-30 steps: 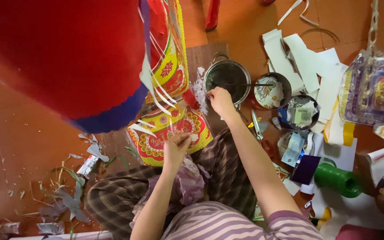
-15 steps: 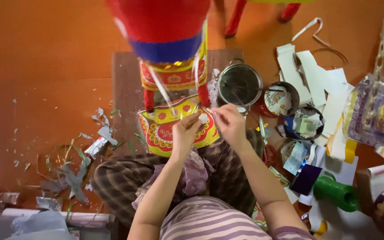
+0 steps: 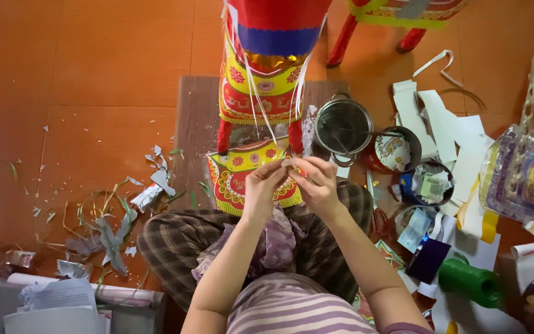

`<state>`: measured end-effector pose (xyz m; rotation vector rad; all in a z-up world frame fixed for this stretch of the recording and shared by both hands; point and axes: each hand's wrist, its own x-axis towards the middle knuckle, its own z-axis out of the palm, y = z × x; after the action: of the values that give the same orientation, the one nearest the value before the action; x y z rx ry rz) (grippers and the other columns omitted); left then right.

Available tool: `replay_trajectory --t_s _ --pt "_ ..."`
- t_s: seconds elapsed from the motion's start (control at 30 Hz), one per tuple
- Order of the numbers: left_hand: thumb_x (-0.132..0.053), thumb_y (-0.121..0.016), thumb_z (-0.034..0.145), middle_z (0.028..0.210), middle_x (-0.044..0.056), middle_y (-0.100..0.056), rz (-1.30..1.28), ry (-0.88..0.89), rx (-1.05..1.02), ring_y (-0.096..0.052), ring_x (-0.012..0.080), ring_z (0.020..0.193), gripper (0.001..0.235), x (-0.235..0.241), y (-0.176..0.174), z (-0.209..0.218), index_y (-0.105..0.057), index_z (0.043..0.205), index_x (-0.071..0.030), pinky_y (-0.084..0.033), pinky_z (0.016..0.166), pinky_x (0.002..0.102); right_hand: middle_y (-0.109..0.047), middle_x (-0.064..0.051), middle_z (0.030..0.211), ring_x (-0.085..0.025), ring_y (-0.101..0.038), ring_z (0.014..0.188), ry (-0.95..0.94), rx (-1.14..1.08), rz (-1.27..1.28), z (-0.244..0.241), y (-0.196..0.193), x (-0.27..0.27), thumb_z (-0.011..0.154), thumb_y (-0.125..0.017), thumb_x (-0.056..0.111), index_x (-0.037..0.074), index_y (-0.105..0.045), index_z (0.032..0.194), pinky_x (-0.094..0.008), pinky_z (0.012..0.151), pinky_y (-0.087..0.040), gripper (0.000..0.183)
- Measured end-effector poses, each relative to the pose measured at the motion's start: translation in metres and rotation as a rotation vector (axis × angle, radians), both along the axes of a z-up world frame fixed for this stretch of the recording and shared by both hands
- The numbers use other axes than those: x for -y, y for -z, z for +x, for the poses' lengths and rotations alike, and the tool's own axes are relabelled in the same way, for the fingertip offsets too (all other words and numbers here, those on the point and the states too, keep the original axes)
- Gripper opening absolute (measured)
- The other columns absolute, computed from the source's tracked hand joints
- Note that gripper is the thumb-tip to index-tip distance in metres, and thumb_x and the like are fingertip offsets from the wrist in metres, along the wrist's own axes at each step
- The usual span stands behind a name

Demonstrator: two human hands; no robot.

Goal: The person assembles a red and yellow paper horse craft by applying glue and attaching decorative paper pieces. They use a brush to apply adhesive and place cutouts on the horse's head and body.

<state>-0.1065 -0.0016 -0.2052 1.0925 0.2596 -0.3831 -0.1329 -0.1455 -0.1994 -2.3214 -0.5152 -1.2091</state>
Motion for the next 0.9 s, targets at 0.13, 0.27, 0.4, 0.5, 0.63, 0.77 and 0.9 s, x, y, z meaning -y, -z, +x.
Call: replay_trajectory --t_s 0.13,0.27,0.4,0.5,0.63,0.77,0.9 --pt "-0.006 -0.080 0.086 0.099 0.015 -0.077 0.033 -0.009 -0.007 -0.072 0.0157 0.090 0.031 -0.004 0.002 -0.002 -0.075 0.115 0.005 -0.061 0.086 0.032 -0.071 -0.004 0.126 -0.027 -0.058 0.115 -0.033 -0.017 0.148 -0.006 0.001 -0.001 0.092 -0.076 0.008 0.019 -0.082 0.097 -0.038 0.099 -0.047 0.014" --pt "-0.002 -0.078 0.087 0.098 0.018 -0.077 -0.007 -0.051 -0.009 -0.072 0.0176 0.089 0.031 -0.007 0.000 -0.002 -0.074 0.117 0.007 -0.061 0.085 0.033 -0.067 -0.002 0.116 -0.026 -0.058 0.108 -0.004 -0.077 0.203 -0.015 -0.013 0.003 0.093 -0.077 0.011 0.018 -0.083 0.098 -0.037 0.095 -0.048 0.010" --pt "-0.002 -0.076 0.089 0.102 0.020 -0.077 -0.050 -0.051 0.033 -0.074 0.0216 0.096 0.029 -0.009 -0.012 -0.008 -0.073 0.116 0.006 -0.059 0.089 0.033 -0.062 -0.003 0.106 -0.024 -0.059 0.102 0.033 -0.079 0.223 -0.015 -0.019 0.001 0.094 -0.076 0.010 0.016 -0.082 0.102 -0.037 0.091 -0.048 0.012" --pt "0.000 -0.075 0.091 0.107 0.029 -0.074 -0.082 -0.021 0.061 -0.070 0.0289 0.101 0.035 -0.008 -0.011 -0.011 -0.069 0.122 0.012 -0.059 0.093 0.043 -0.064 -0.001 0.111 -0.020 -0.057 0.103 0.062 -0.007 0.068 -0.006 -0.003 -0.012 0.092 -0.075 0.006 0.016 -0.082 0.104 -0.036 0.092 -0.047 0.017" --pt "-0.003 -0.076 0.089 0.105 0.022 -0.076 -0.065 -0.034 0.066 -0.071 0.0193 0.096 0.032 -0.014 -0.023 -0.013 -0.072 0.120 0.008 -0.061 0.088 0.035 -0.065 -0.002 0.116 -0.024 -0.057 0.104 0.096 0.031 -0.066 -0.011 -0.002 -0.017 0.093 -0.074 0.014 0.021 -0.080 0.113 -0.037 0.094 -0.046 0.023" --pt "0.001 -0.079 0.085 0.100 0.024 -0.075 -0.032 -0.138 0.064 -0.072 0.0238 0.088 0.031 -0.020 -0.038 -0.012 -0.075 0.115 0.008 -0.062 0.085 0.036 -0.064 -0.001 0.113 -0.023 -0.057 0.104 0.040 -0.009 0.006 -0.009 -0.007 -0.013 0.091 -0.075 0.011 0.021 -0.081 0.103 -0.035 0.092 -0.049 0.016" --pt "0.000 -0.080 0.082 0.097 0.017 -0.075 0.108 -0.363 0.206 -0.068 0.0199 0.087 0.028 -0.056 -0.035 0.015 -0.077 0.109 0.003 -0.060 0.083 0.036 -0.067 -0.004 0.104 -0.025 -0.066 0.099 -0.031 -0.144 0.225 -0.005 -0.048 0.006 0.086 -0.079 0.005 0.016 -0.081 0.097 -0.034 0.088 -0.055 0.016"
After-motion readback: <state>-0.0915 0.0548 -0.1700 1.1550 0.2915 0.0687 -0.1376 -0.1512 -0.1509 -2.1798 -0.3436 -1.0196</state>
